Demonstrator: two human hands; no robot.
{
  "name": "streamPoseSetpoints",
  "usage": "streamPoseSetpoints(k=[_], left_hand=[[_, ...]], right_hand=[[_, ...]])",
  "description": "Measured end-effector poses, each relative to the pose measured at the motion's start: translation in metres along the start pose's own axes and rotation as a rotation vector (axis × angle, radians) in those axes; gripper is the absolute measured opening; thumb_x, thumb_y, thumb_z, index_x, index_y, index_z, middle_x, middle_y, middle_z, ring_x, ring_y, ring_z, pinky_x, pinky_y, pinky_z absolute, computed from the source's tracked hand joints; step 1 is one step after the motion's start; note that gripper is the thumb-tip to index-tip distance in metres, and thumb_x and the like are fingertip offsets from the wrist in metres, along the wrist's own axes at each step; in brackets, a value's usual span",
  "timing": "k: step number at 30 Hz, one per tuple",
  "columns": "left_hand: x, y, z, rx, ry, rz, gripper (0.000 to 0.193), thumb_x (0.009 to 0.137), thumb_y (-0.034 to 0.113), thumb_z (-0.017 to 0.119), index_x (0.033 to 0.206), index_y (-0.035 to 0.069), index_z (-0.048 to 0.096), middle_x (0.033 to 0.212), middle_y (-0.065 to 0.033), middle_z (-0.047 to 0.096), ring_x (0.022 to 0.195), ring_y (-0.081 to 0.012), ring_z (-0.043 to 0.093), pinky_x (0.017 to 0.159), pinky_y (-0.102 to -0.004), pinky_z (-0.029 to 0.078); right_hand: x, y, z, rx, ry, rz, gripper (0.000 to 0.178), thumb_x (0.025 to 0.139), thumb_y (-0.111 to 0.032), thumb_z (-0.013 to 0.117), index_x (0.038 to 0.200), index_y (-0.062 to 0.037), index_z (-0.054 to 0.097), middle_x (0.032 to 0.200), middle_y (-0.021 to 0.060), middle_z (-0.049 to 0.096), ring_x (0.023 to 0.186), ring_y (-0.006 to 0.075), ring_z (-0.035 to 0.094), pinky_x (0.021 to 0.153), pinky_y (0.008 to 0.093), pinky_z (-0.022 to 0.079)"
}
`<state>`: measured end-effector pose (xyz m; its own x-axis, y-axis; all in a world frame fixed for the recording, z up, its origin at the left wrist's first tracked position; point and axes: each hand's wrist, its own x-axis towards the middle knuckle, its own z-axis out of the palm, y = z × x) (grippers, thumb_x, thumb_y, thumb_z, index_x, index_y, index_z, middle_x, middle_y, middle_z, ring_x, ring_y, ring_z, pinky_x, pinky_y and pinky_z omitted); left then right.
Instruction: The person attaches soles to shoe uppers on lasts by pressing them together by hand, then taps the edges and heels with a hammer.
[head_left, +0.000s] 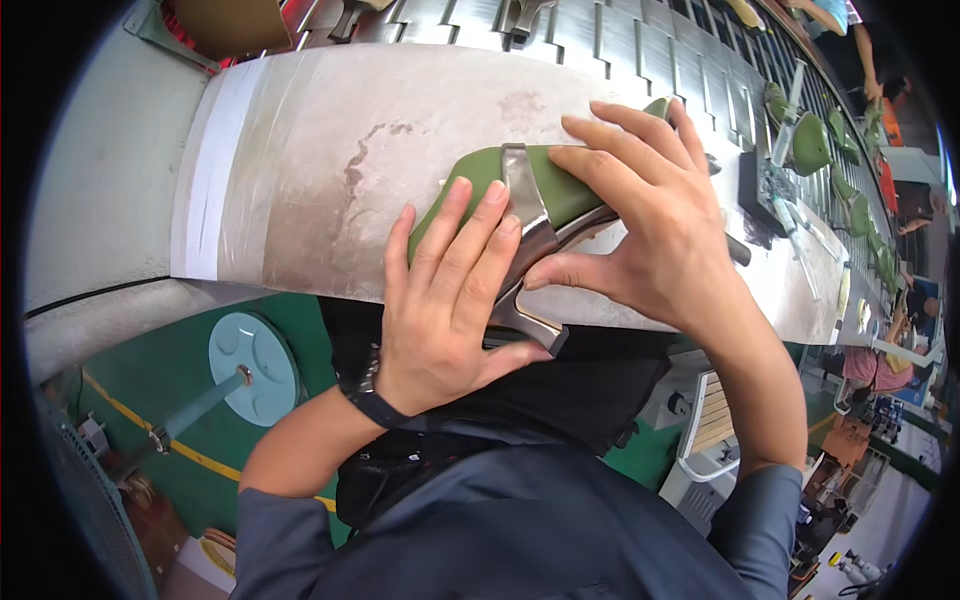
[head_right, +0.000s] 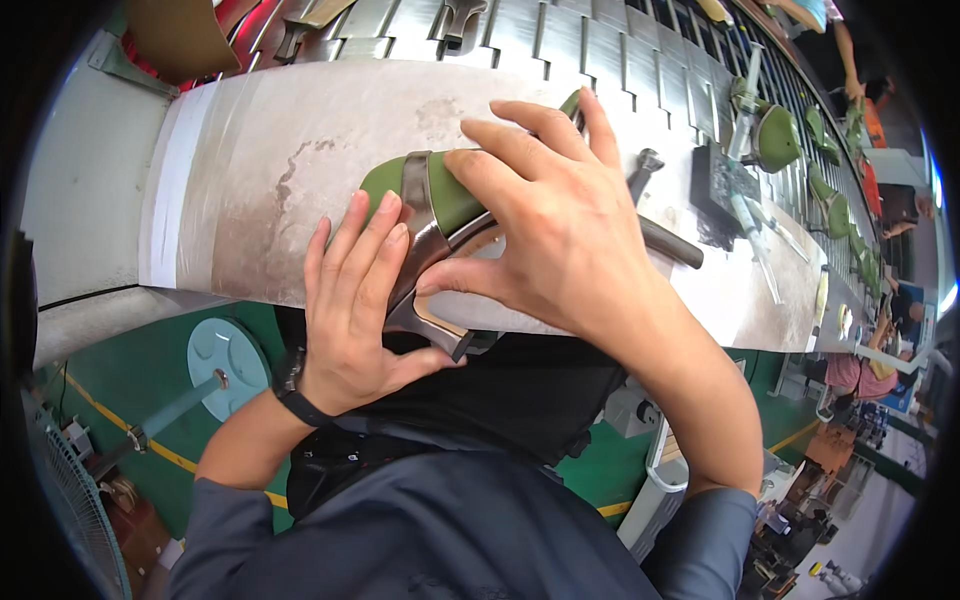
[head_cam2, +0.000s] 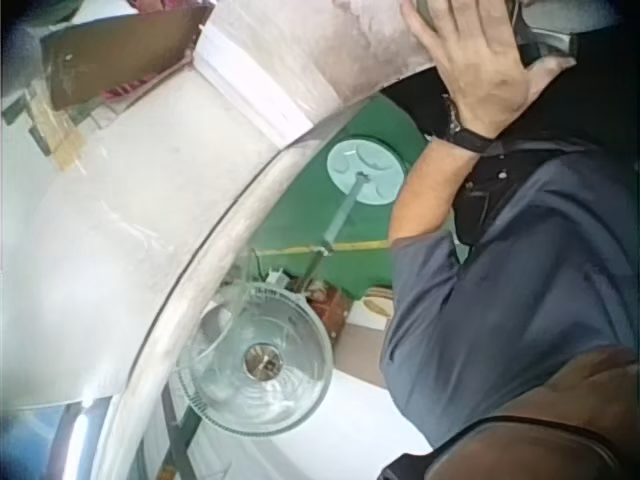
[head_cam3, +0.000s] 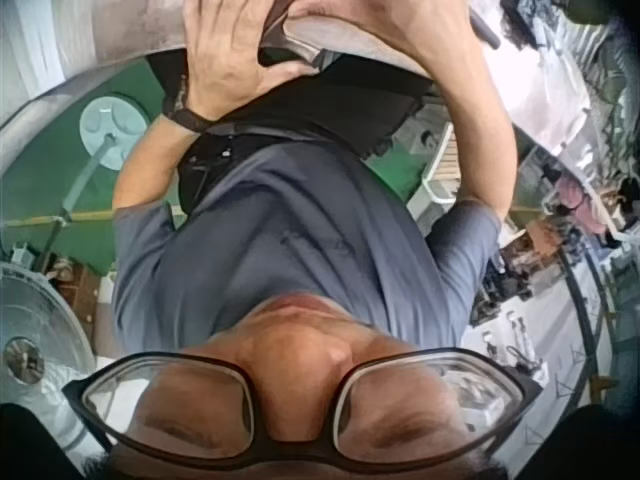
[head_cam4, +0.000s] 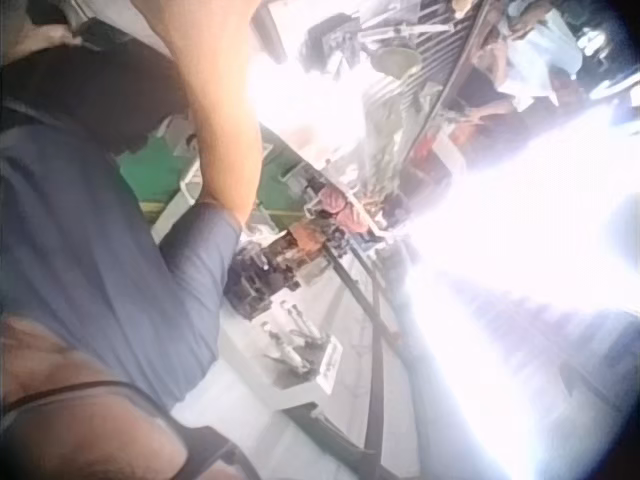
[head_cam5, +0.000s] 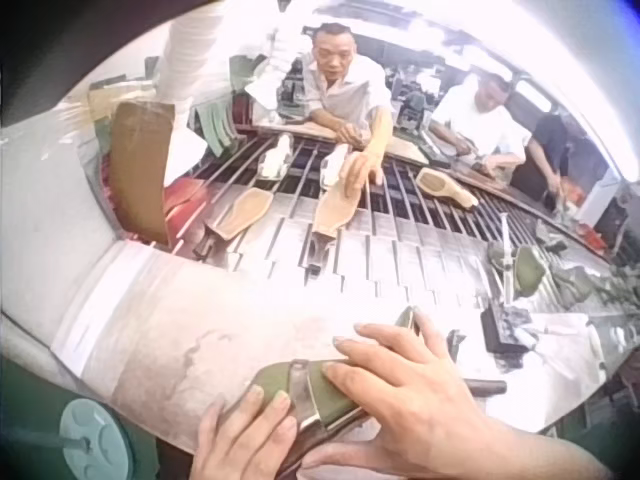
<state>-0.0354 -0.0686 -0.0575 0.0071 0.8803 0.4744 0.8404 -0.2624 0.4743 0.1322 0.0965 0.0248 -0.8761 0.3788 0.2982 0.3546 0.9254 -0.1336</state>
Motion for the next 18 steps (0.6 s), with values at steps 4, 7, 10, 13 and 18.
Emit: streamPoseSetpoints(k=[4,7,10,13,18], left_hand=[[0.022,0.001,-0.021,-0.082,-0.100,-0.035,0.093,0.080,0.052,0.083,0.150,0.002,0.048,0.159,-0.0224,0.046,0.148,-0.0410,0.044,0.118,-0.0609,0.031],[0.066,-0.007,-0.015,-0.235,-0.115,-0.029,0.095,0.080,0.042,0.086,0.153,-0.001,0.043,0.149,-0.0248,0.054,0.130,-0.0422,0.056,0.114,-0.0478,0.040],[0.087,-0.020,-0.001,-0.260,-0.253,-0.107,0.088,0.081,0.035,0.085,0.150,-0.004,0.047,0.146,-0.0253,0.056,0.131,-0.0418,0.055,0.113,-0.0465,0.041],[0.093,-0.024,0.000,-0.256,-0.256,-0.015,0.078,0.083,0.027,0.082,0.147,-0.006,0.051,0.142,-0.0259,0.059,0.132,-0.0407,0.055,0.113,-0.0456,0.042],[0.096,-0.017,0.001,-0.271,-0.287,-0.072,0.075,0.084,0.024,0.080,0.146,-0.006,0.051,0.141,-0.0262,0.058,0.132,-0.0406,0.055,0.113,-0.0447,0.041]], right_hand=[[-0.011,0.030,-0.004,0.126,0.076,0.011,0.078,0.062,-0.043,0.095,0.129,-0.0112,0.070,0.143,0.0110,0.063,0.139,0.0360,0.052,0.116,0.0582,0.038],[-0.019,0.048,-0.003,0.198,0.073,0.019,0.073,0.066,-0.038,0.094,0.130,-0.0107,0.070,0.144,0.0111,0.063,0.140,0.0376,0.051,0.115,0.0502,0.042],[-0.020,0.049,-0.001,0.228,0.065,0.040,0.068,0.068,-0.035,0.093,0.128,-0.0102,0.071,0.141,0.0117,0.065,0.140,0.0371,0.051,0.115,0.0495,0.043],[-0.010,0.041,-0.015,0.196,0.019,0.097,0.066,0.070,-0.035,0.092,0.127,-0.0095,0.071,0.136,0.0116,0.066,0.139,0.0366,0.052,0.114,0.0495,0.043],[-0.023,0.046,-0.003,0.162,0.220,0.185,0.076,0.069,-0.036,0.092,0.135,-0.0069,0.065,0.139,0.0198,0.062,0.134,0.0402,0.054,0.113,0.0506,0.042]])
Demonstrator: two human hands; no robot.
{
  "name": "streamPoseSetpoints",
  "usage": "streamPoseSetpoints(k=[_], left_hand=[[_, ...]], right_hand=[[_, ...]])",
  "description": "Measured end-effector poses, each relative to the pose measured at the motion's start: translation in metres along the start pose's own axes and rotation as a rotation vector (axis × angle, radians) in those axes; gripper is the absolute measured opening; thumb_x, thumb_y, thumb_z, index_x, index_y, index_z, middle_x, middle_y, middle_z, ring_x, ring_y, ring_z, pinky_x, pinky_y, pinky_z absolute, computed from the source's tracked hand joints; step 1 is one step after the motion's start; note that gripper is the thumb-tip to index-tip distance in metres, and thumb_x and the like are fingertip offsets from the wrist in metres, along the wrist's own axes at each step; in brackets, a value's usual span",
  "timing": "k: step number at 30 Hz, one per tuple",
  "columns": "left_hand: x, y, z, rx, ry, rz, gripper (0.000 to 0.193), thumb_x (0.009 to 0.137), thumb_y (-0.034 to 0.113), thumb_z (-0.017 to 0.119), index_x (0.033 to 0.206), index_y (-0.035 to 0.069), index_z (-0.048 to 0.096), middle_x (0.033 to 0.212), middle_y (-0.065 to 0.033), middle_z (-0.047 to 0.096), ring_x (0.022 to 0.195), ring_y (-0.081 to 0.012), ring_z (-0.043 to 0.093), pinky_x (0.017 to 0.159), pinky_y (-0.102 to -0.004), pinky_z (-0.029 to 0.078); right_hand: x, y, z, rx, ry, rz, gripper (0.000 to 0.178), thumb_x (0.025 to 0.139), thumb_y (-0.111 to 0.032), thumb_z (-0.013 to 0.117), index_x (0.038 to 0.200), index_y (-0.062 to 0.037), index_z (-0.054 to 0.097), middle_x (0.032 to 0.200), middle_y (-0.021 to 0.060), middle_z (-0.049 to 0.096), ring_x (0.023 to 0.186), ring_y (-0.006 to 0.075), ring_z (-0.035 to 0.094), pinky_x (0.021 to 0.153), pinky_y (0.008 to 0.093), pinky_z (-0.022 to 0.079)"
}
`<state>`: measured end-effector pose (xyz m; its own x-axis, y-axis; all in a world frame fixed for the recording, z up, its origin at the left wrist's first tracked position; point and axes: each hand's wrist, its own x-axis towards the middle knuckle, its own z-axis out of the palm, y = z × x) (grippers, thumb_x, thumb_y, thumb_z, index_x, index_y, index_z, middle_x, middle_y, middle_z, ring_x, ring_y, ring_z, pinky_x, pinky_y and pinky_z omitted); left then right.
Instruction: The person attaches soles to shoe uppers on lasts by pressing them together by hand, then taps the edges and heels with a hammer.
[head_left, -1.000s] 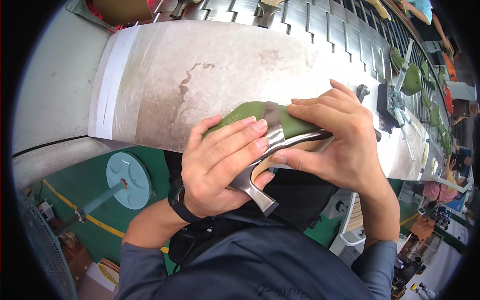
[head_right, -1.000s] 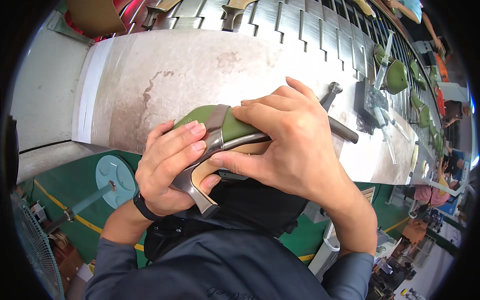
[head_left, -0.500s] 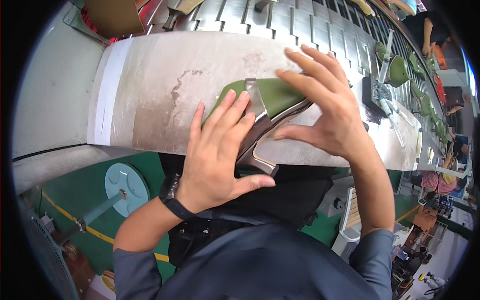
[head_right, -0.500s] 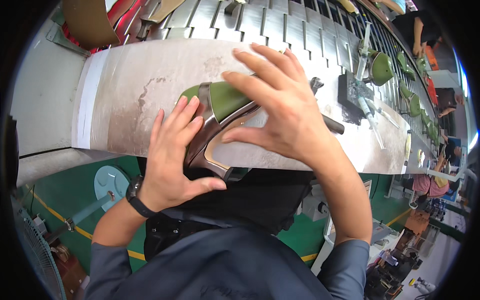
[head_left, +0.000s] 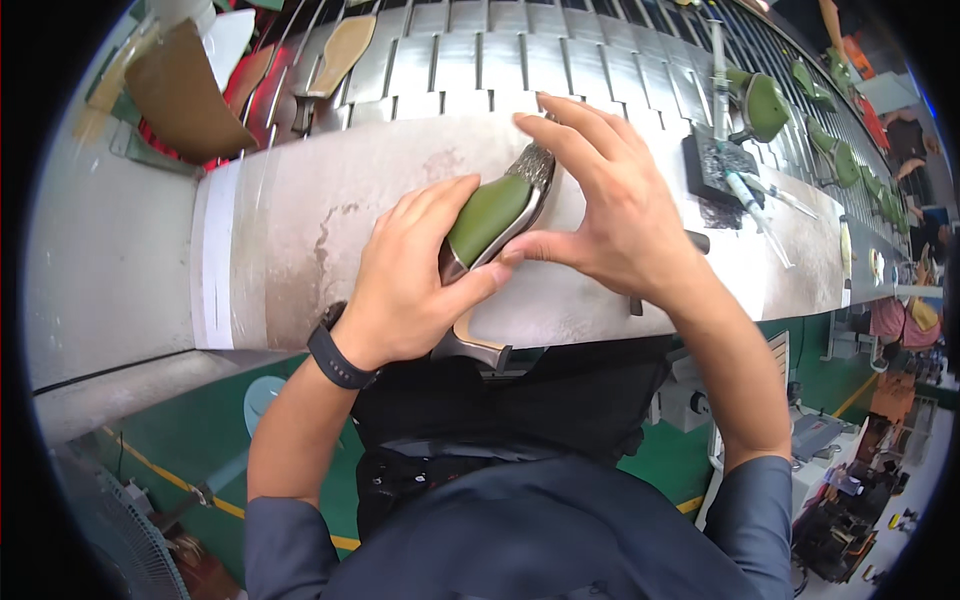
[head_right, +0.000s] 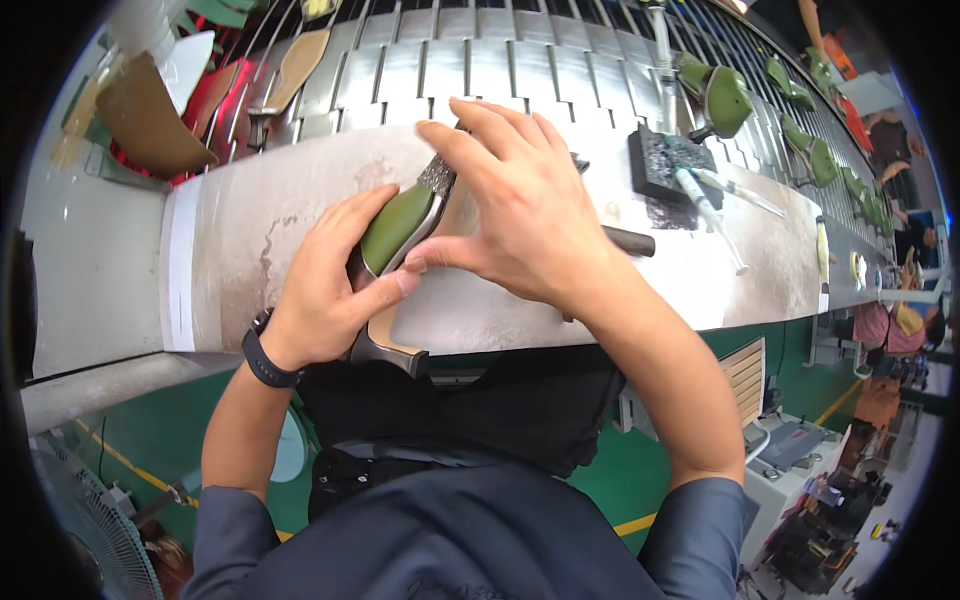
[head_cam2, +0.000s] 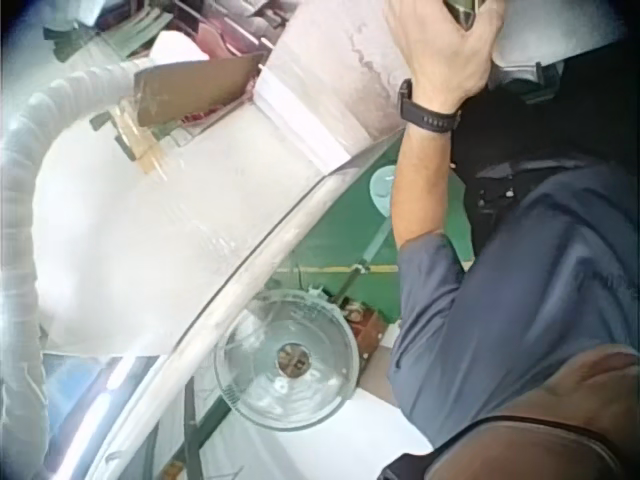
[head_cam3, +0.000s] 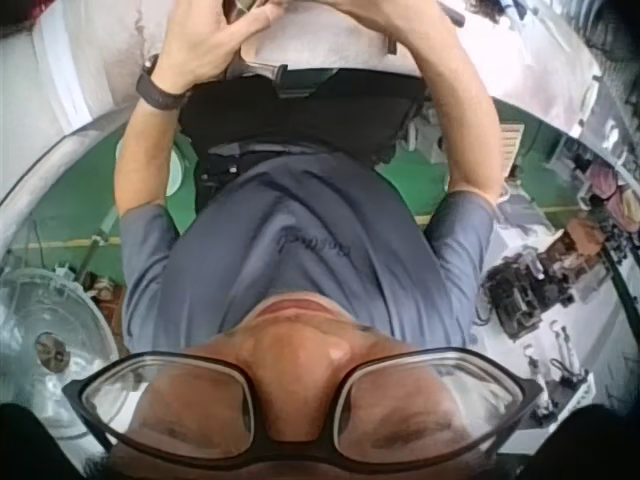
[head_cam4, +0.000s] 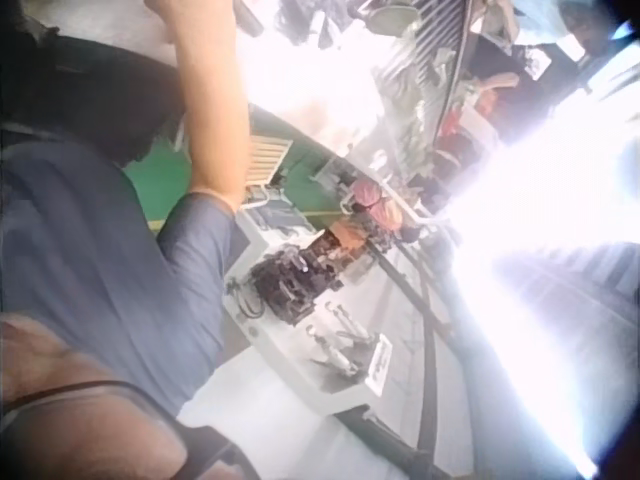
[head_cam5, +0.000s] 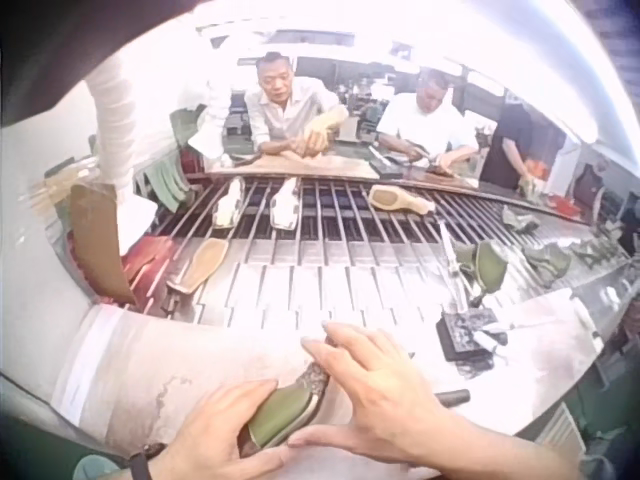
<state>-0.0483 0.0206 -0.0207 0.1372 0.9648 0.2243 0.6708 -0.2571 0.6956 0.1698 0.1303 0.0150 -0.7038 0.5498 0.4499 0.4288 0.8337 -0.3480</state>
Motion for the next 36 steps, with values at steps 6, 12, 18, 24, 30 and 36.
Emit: streamPoseSetpoints(k=[6,12,18,24,30,36], left_hand=[[-0.004,0.008,-0.008,0.096,-0.065,0.038,0.079,0.086,0.027,0.080,0.150,-0.006,0.047,0.144,-0.0268,0.056,0.135,-0.0410,0.055,0.116,-0.0431,0.040],[0.025,0.031,-0.003,0.037,-0.103,0.041,0.093,0.084,0.018,0.081,0.161,0.001,0.033,0.145,-0.0280,0.057,0.129,-0.0422,0.059,0.111,-0.0439,0.045],[0.034,0.032,0.006,-0.009,-0.136,-0.027,0.096,0.082,0.015,0.081,0.163,0.005,0.031,0.137,-0.0286,0.062,0.121,-0.0456,0.063,0.104,-0.0453,0.049],[0.031,0.024,0.002,-0.038,-0.103,0.009,0.097,0.079,0.013,0.082,0.163,0.006,0.034,0.133,-0.0268,0.065,0.117,-0.0449,0.064,0.102,-0.0453,0.049],[0.034,0.023,0.004,0.019,-0.076,0.095,0.099,0.075,0.010,0.084,0.161,0.002,0.036,0.125,-0.0243,0.067,0.109,-0.0439,0.065,0.097,-0.0450,0.050],[0.035,0.018,-0.004,-0.011,-0.135,0.017,0.099,0.074,0.006,0.085,0.160,-0.001,0.036,0.132,-0.0233,0.065,0.114,-0.0408,0.064,0.098,-0.0445,0.048]], right_hand=[[-0.090,0.040,-0.002,0.121,0.195,0.313,0.053,0.083,-0.012,0.079,0.134,-0.0045,0.066,0.139,0.0233,0.059,0.126,0.0405,0.058,0.105,0.0462,0.051],[-0.097,0.027,-0.018,-0.133,0.033,0.208,0.058,0.077,0.009,0.061,0.130,-0.0105,0.071,0.127,0.0204,0.062,0.115,0.0384,0.061,0.092,0.0442,0.055],[-0.081,0.033,-0.018,-0.240,-0.201,0.369,0.041,0.081,0.007,0.064,0.118,-0.0061,0.074,0.118,0.0168,0.066,0.107,0.0329,0.065,0.082,0.0379,0.055],[-0.041,0.017,-0.028,0.639,0.211,0.207,0.032,0.087,-0.012,0.081,0.117,-0.0029,0.074,0.095,0.0104,0.074,0.084,0.0207,0.071,0.077,0.0318,0.056],[-0.013,-0.001,-0.029,0.960,0.015,0.613,0.027,0.092,-0.010,0.078,0.115,0.0028,0.073,0.090,0.0081,0.077,0.081,0.0082,0.069,0.073,0.0227,0.054],[-0.004,-0.003,-0.037,0.862,-0.167,0.560,0.021,0.092,-0.007,0.078,0.110,0.0028,0.073,0.082,0.0083,0.076,0.074,0.0053,0.068,0.066,0.0211,0.052]])
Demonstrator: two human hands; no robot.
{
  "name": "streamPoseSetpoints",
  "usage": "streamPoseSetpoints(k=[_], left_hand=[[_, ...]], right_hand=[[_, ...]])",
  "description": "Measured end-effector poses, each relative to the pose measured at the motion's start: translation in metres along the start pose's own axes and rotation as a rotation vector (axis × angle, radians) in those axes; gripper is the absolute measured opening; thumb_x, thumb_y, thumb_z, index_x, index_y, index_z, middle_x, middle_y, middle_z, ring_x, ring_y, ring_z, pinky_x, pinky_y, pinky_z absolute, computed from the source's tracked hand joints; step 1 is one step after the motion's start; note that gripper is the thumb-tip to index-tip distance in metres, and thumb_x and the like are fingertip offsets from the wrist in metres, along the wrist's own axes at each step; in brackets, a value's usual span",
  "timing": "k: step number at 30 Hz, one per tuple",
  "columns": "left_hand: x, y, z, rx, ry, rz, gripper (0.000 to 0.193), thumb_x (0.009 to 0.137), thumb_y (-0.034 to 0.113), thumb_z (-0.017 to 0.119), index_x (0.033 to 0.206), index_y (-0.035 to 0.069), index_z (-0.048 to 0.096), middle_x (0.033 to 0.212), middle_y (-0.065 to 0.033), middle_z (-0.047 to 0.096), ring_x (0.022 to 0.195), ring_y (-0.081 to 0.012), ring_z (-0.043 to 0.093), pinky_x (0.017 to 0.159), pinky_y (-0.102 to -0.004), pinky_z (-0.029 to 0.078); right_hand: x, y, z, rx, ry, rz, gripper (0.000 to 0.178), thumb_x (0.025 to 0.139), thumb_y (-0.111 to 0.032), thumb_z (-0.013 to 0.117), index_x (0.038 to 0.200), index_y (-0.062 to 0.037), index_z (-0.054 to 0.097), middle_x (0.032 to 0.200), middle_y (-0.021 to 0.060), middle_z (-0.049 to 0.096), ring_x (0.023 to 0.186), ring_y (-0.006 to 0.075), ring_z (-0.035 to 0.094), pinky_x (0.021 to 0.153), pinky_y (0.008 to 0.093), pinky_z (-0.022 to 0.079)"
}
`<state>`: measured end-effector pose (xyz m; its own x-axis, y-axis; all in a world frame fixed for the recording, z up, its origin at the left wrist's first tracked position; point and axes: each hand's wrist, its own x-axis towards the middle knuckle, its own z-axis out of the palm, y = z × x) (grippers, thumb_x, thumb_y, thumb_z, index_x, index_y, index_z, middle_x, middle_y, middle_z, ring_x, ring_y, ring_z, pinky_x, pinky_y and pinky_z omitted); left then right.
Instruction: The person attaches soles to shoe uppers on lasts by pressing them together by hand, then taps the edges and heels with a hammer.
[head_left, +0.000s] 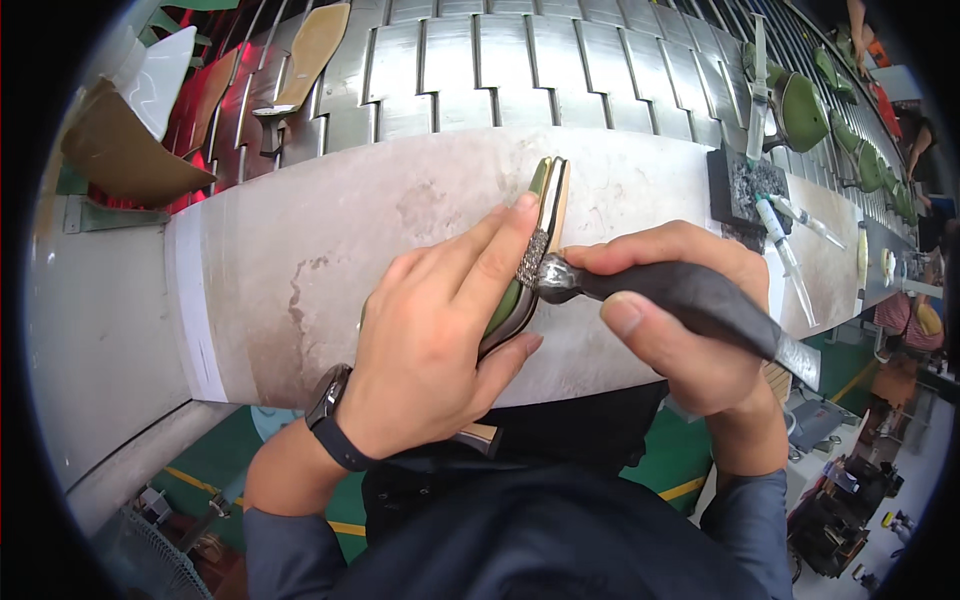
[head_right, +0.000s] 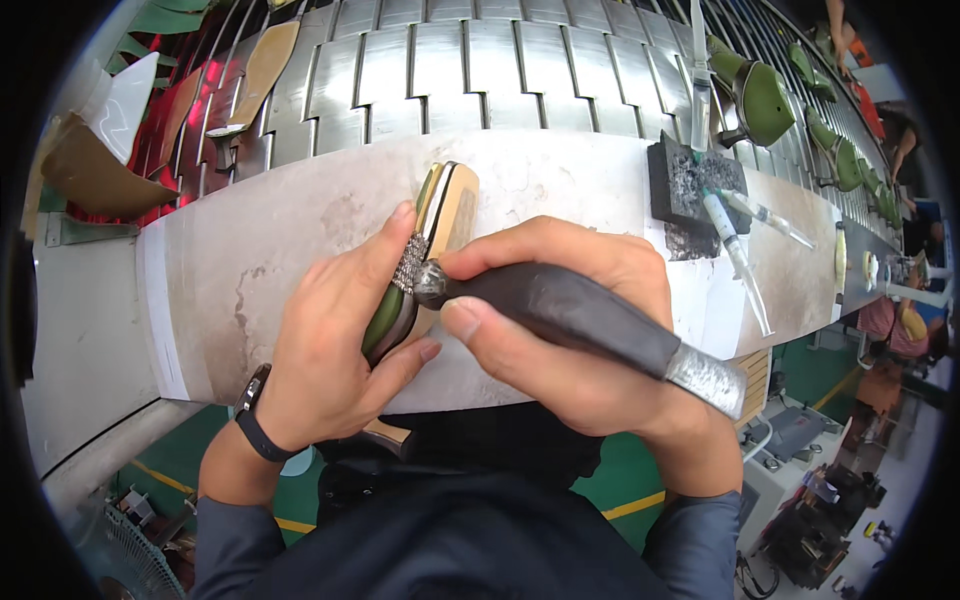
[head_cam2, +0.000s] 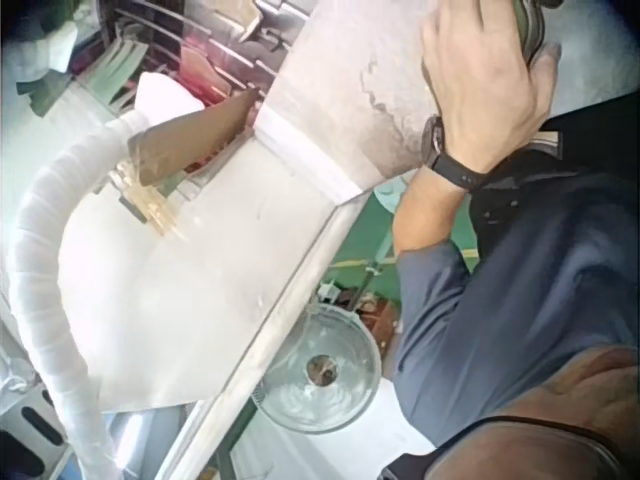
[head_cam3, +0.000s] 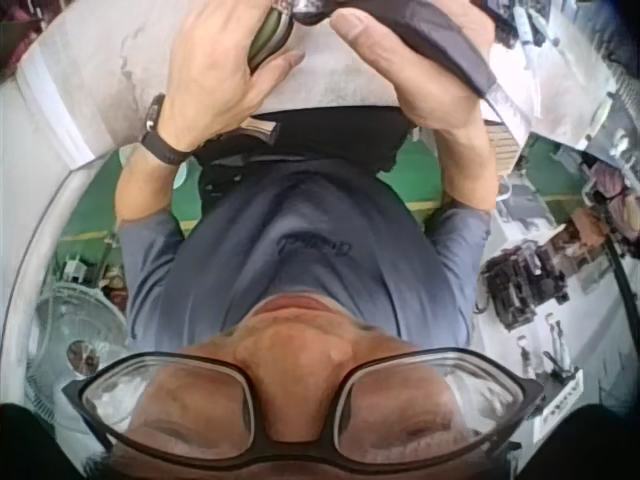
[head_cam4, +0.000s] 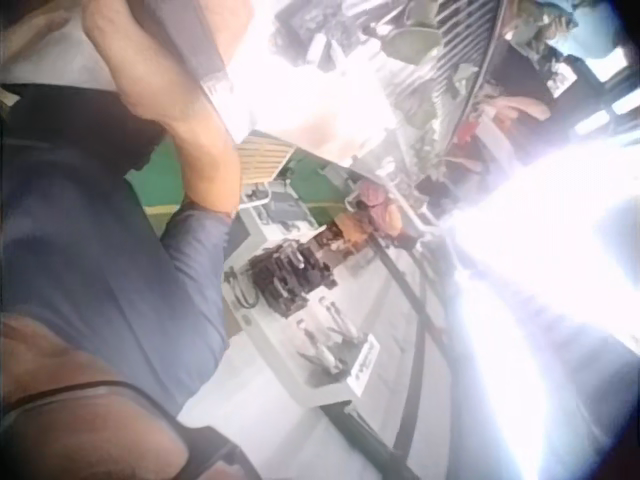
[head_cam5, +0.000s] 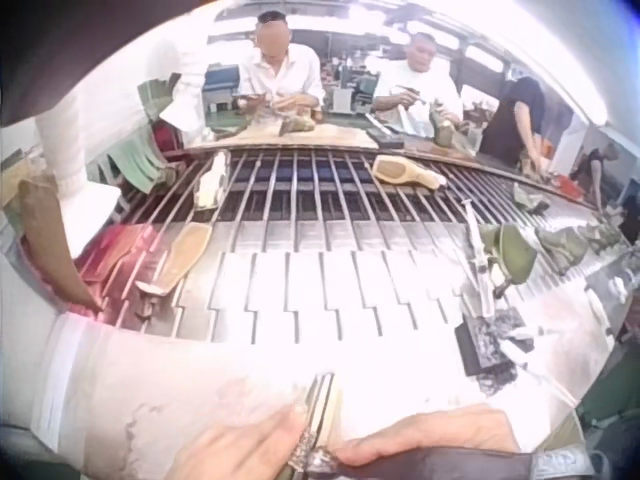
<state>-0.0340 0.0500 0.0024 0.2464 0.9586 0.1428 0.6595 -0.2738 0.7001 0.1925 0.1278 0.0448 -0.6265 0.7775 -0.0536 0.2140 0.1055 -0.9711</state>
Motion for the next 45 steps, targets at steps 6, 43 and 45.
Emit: streamPoseSetpoints(k=[6,43,45], left_hand=[[-0.002,0.000,-0.001,0.036,0.009,0.011,0.101,0.073,0.006,0.085,0.161,-0.002,0.035,0.142,-0.0251,0.059,0.117,-0.0411,0.063,0.100,-0.0453,0.047],[-0.041,-0.044,-0.012,0.001,0.053,0.089,0.062,0.101,0.036,0.063,0.148,-0.003,0.053,0.139,-0.0236,0.062,0.124,-0.0411,0.060,0.106,-0.0474,0.044],[-0.039,-0.044,-0.008,-0.056,0.091,0.086,0.054,0.104,0.034,0.060,0.143,-0.003,0.057,0.134,-0.0233,0.064,0.120,-0.0413,0.061,0.104,-0.0464,0.045]], right_hand=[[0.025,0.011,-0.002,-0.026,0.189,-0.094,0.020,0.092,-0.005,0.075,0.108,0.0053,0.074,0.086,0.0084,0.077,0.077,0.0078,0.069,0.070,0.0226,0.054],[-0.045,0.023,0.086,-0.467,0.291,-0.552,0.035,0.075,-0.003,0.085,0.106,0.0062,0.072,0.104,0.0217,0.075,0.098,0.0379,0.075,0.085,0.0416,0.062],[-0.047,0.023,0.095,-0.487,0.206,-0.553,0.036,0.075,-0.005,0.085,0.106,0.0072,0.072,0.103,0.0225,0.074,0.097,0.0375,0.075,0.083,0.0409,0.062]])
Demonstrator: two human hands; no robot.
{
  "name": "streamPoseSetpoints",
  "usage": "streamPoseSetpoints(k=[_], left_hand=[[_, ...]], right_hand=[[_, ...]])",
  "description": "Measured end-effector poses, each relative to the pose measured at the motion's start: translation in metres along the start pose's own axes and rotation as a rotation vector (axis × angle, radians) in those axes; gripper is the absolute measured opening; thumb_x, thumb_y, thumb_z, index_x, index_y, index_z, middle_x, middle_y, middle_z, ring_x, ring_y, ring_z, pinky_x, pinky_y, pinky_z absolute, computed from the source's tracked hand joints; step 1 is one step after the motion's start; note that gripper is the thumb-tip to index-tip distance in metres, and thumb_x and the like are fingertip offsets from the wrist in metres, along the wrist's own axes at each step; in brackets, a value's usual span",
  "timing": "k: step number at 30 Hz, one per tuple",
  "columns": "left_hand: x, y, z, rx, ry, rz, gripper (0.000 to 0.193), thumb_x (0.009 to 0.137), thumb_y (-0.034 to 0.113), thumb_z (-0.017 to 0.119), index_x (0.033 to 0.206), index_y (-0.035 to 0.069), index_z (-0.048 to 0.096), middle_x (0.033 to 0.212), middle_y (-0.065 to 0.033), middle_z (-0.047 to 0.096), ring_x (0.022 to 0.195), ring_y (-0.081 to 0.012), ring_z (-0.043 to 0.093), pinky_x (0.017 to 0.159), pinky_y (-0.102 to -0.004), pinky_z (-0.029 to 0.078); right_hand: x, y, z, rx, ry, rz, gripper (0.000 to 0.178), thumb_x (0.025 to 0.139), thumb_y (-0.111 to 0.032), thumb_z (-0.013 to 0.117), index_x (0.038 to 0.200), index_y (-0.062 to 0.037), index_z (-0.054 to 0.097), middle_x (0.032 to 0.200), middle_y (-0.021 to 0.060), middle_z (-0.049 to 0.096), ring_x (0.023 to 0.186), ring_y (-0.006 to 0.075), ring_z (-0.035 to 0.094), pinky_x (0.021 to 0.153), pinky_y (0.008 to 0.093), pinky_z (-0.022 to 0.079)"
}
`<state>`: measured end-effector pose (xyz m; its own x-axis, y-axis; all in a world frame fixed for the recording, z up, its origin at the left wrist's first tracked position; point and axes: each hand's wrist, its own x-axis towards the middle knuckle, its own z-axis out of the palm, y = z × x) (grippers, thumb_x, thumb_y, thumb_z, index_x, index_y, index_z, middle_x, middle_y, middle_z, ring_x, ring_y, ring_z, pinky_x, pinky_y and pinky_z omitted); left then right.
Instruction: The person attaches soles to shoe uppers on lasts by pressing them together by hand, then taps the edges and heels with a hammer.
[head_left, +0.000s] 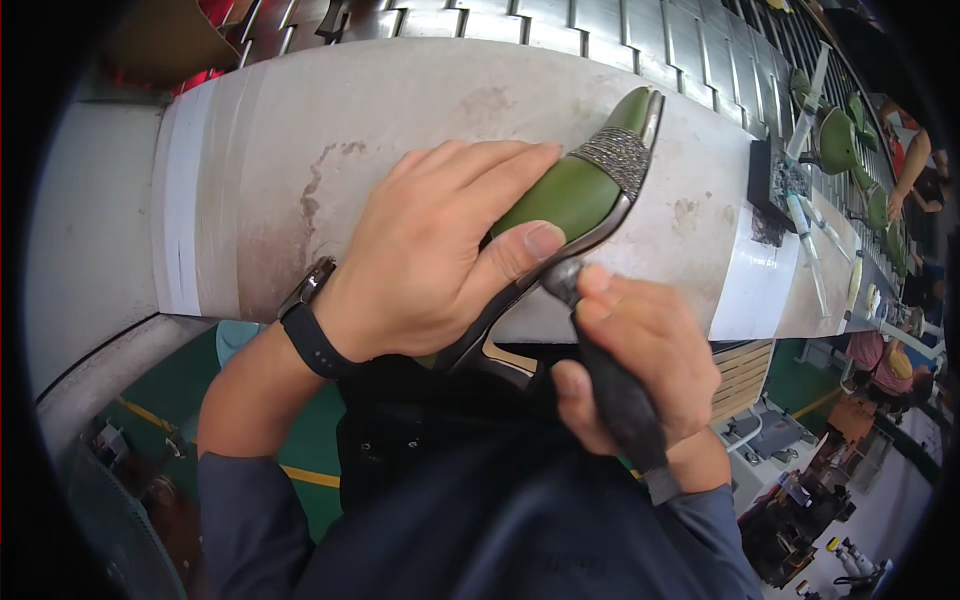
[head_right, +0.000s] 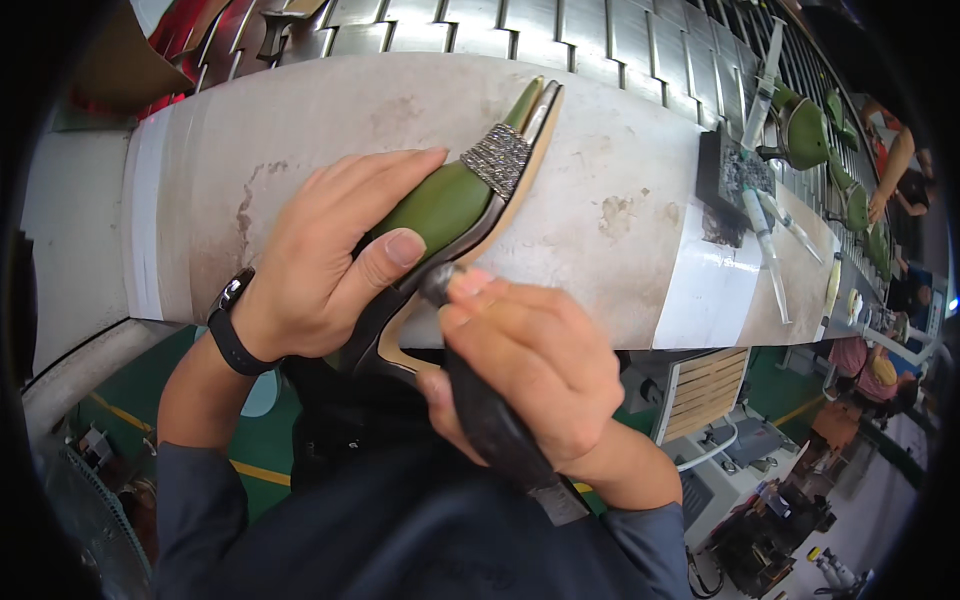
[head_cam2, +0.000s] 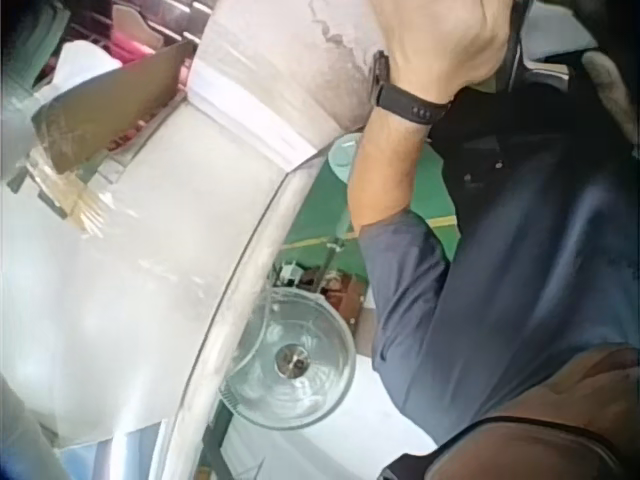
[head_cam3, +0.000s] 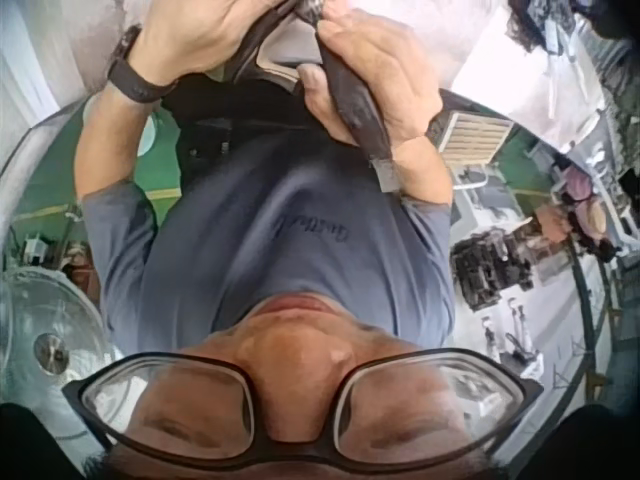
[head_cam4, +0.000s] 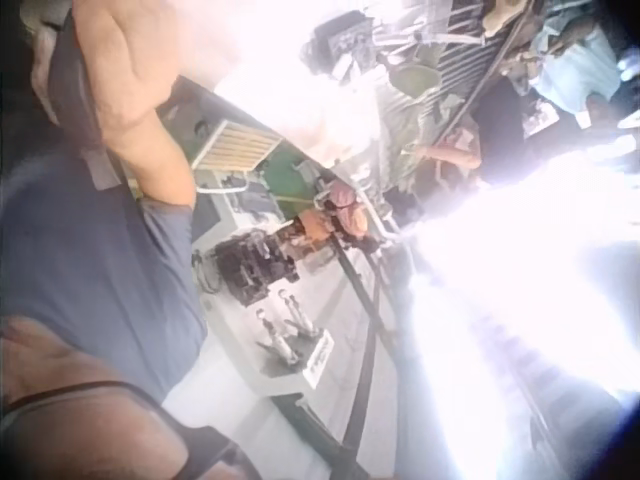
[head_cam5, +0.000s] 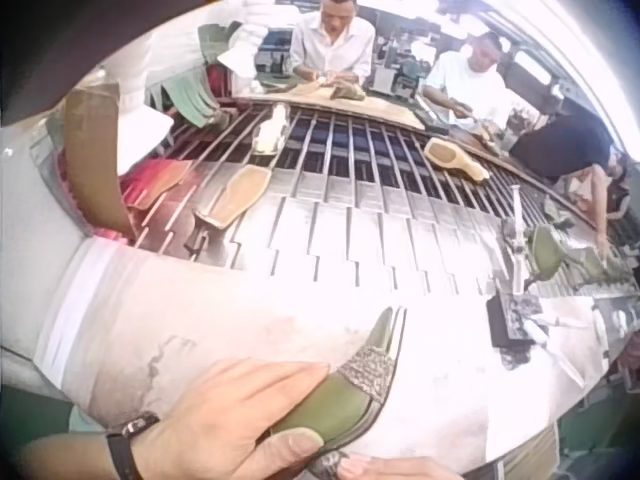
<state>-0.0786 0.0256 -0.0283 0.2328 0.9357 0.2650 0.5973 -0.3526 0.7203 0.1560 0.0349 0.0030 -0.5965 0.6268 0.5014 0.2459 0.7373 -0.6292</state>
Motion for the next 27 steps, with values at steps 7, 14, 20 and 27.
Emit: streamPoseSetpoints(k=[7,14,20,27], left_hand=[[-0.004,-0.003,0.003,0.012,0.047,0.007,0.053,0.104,0.033,0.059,0.140,-0.006,0.059,0.130,-0.0232,0.066,0.111,-0.0412,0.064,0.096,-0.0462,0.050],[-0.004,0.001,0.007,0.023,0.067,0.004,0.051,0.104,0.031,0.060,0.138,-0.007,0.060,0.128,-0.0238,0.067,0.108,-0.0417,0.065,0.093,-0.0461,0.050],[-0.007,0.001,0.010,0.027,0.098,0.002,0.047,0.103,0.028,0.061,0.137,-0.006,0.061,0.127,-0.0247,0.068,0.109,-0.0417,0.065,0.096,-0.0460,0.050],[0.001,0.001,0.008,0.029,0.076,0.013,0.048,0.104,0.028,0.060,0.137,-0.006,0.060,0.125,-0.0251,0.068,0.112,-0.0421,0.064,0.099,-0.0453,0.050]], right_hand=[[-0.005,-0.006,0.011,0.209,-0.100,0.137,0.037,0.074,-0.005,0.085,0.106,0.0079,0.071,0.103,0.0222,0.074,0.096,0.0366,0.075,0.082,0.0396,0.063],[0.019,0.000,-0.003,0.210,-0.257,0.109,0.037,0.072,-0.004,0.086,0.105,0.0070,0.072,0.101,0.0201,0.074,0.092,0.0340,0.075,0.078,0.0376,0.063],[-0.005,-0.017,0.017,0.146,-0.116,0.117,0.036,0.071,-0.003,0.085,0.103,0.0064,0.073,0.101,0.0194,0.074,0.091,0.0334,0.075,0.078,0.0375,0.063],[-0.008,-0.008,0.019,0.184,0.013,0.014,0.027,0.077,-0.005,0.083,0.102,0.0010,0.074,0.097,0.0162,0.076,0.090,0.0309,0.076,0.079,0.0356,0.060]])
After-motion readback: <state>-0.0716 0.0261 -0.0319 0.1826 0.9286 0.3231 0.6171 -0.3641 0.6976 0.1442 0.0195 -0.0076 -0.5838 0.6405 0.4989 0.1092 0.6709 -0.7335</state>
